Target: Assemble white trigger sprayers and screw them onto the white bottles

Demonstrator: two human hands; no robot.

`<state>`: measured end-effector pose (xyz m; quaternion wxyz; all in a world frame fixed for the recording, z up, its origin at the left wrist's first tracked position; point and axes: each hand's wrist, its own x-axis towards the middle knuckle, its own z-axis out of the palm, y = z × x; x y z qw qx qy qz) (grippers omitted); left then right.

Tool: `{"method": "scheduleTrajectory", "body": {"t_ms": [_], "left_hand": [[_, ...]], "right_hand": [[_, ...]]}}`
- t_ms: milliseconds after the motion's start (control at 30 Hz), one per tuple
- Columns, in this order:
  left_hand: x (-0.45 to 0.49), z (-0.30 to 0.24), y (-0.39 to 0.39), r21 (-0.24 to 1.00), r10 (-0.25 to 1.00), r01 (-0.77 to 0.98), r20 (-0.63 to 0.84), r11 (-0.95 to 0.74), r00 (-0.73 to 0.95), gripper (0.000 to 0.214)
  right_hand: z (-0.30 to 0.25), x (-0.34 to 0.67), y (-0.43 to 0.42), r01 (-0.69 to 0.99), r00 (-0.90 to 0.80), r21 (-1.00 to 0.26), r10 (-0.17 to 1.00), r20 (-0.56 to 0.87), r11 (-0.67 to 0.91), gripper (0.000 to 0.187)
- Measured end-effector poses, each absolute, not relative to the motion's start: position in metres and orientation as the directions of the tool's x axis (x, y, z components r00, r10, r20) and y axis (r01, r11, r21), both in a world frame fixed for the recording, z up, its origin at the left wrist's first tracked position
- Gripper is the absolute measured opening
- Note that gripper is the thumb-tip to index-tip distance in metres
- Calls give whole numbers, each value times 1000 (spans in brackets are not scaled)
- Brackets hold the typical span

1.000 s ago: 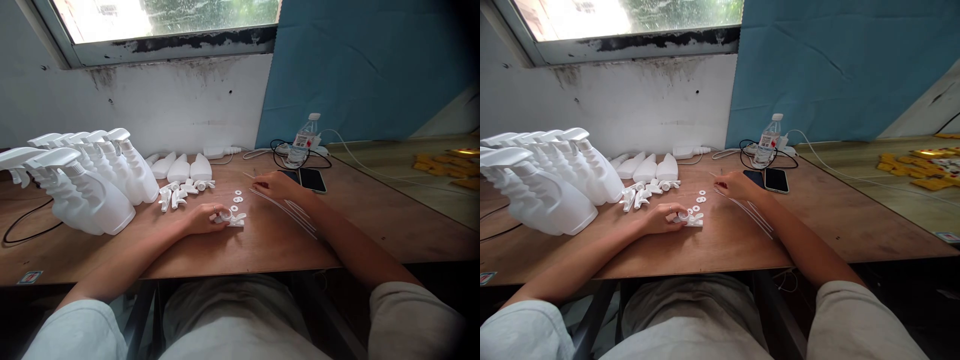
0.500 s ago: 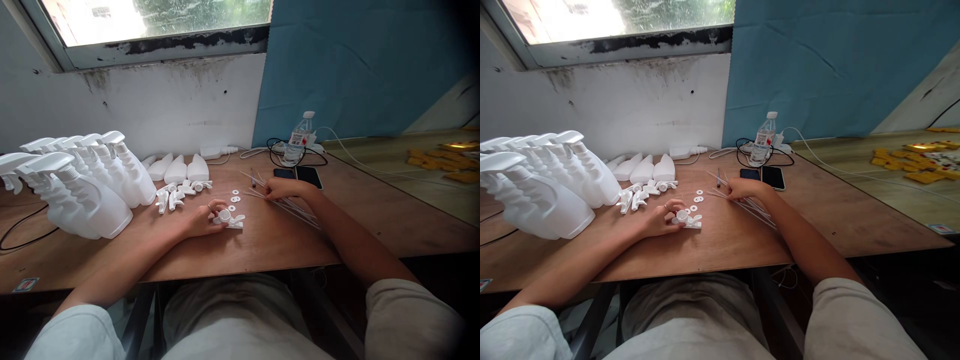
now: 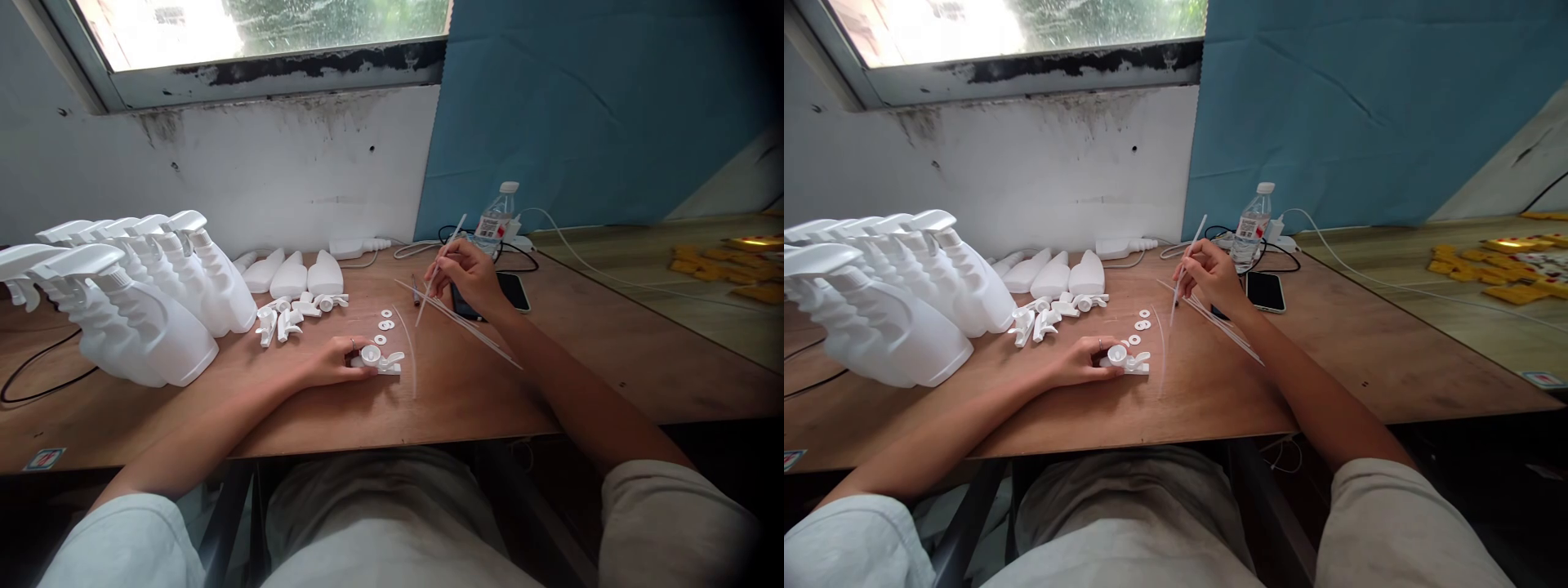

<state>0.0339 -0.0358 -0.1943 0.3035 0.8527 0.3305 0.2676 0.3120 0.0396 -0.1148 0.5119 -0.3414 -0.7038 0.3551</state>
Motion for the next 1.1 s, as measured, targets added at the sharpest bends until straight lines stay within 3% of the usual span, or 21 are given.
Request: {"method": "scheduleTrajectory", "body": {"t_ms": [300,467,600,700,800,900,1000,1100], "left_hand": [[32,-200,-34,680,728,419,252,-602,638,51],[32,-199,-35,681,723,409,261,-607,639,49],[33,-197,-36,674,734,432,246,-599,633,47],[34,-196,-37,679,733,427,246,-597,634,45],[36,-195,-38,697,731,407,247,-590,637,44],[37,-193,-38,704,732,407,234,-582,640,44],[38,-190,-39,712,734,405,229,-574,639,43],[37,-189,-40,712,721,391,232,-583,653,42]], "right_hand": [[-132,307,49,86,-355,-855,817,454,512,38],[-146,314,62,352,-522,-841,832,188,411,27],[-152,316,66,504,-631,-774,775,-28,383,26],[-150,308,59,405,-636,-841,771,23,359,29],[-146,294,45,142,-671,-947,732,121,287,36],[-147,278,29,-53,-698,-966,682,217,253,32],[-150,265,13,-73,-709,-949,653,265,306,29],[-147,259,-2,20,-709,-925,657,254,379,29]]}}
